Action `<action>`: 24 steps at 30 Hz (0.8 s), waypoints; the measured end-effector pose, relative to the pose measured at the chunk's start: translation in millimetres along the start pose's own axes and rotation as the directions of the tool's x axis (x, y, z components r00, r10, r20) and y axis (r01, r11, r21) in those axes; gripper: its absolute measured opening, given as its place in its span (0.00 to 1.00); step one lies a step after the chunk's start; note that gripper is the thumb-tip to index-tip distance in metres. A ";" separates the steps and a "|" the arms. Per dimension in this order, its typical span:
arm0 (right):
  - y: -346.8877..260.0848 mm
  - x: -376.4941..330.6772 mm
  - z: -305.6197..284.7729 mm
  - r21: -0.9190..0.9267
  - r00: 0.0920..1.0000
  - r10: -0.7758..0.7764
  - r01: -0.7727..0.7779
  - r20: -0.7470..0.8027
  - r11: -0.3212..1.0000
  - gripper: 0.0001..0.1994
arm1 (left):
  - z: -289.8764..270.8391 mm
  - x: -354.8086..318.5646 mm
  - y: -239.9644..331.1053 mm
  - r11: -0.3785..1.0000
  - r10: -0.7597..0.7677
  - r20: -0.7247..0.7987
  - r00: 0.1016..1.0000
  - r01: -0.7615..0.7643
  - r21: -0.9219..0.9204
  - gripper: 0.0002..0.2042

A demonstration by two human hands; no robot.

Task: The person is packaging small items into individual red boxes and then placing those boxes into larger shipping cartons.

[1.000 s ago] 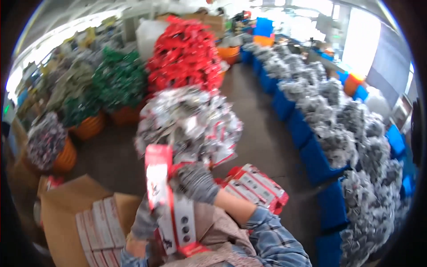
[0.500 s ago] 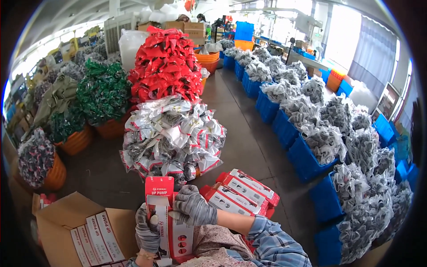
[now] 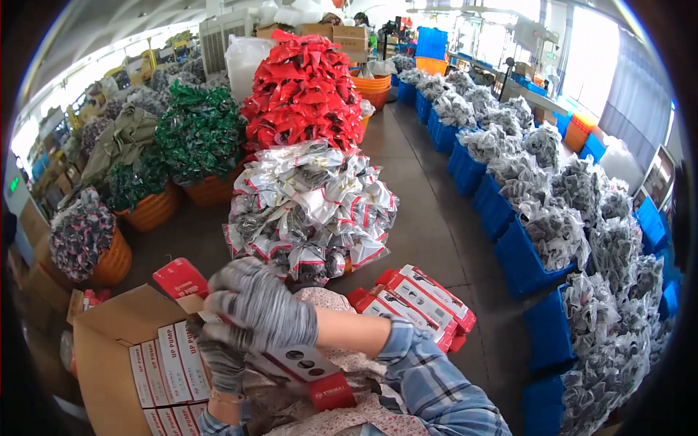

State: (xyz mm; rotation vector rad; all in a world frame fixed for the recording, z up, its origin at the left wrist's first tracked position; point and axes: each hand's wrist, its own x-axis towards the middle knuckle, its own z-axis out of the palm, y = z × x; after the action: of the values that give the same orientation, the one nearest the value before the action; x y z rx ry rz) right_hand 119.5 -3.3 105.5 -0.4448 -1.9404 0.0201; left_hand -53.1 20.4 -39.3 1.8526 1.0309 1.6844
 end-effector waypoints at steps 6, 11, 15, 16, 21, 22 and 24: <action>40.0 -95.7 10.1 -0.443 0.956 0.228 -0.126 0.185 0.888 0.14 | -4.0 -26.6 28.9 0.900 -0.220 0.174 0.960 0.131 0.415 0.36; 45.2 -125.1 -3.3 -0.542 0.700 0.560 -0.288 0.443 0.789 0.18 | 13.3 -52.6 24.9 0.971 -0.135 0.251 0.958 0.078 0.224 0.33; 35.1 -135.5 -15.1 -0.407 0.738 0.523 -0.360 0.427 0.839 0.16 | 16.6 -59.0 57.7 0.947 -0.226 0.302 0.926 0.135 0.292 0.32; 32.2 -134.7 -14.6 -0.329 0.788 0.487 -0.377 0.378 0.866 0.15 | 15.1 -52.8 63.6 0.959 -0.199 0.339 0.919 0.112 0.259 0.36; -5.9 -65.8 -12.4 -0.086 0.946 0.212 -0.197 0.243 0.977 0.13 | 10.3 8.3 90.5 0.990 0.091 0.605 0.791 -0.139 0.033 0.46; -12.5 -50.3 -7.4 -0.045 0.973 0.156 -0.151 0.170 0.988 0.14 | 8.7 18.6 92.3 0.969 0.219 0.684 0.696 -0.236 -0.070 0.47; -9.2 -28.7 11.2 0.053 0.993 0.069 -0.075 0.100 0.996 0.14 | -7.1 18.0 90.8 0.994 0.107 0.666 0.738 -0.079 -0.072 0.44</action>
State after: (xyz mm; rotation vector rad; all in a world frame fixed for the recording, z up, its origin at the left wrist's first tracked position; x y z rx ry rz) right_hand 116.4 -18.8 77.5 -0.4835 -2.0144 0.1456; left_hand -38.9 -24.4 40.7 2.2508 0.5908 0.9081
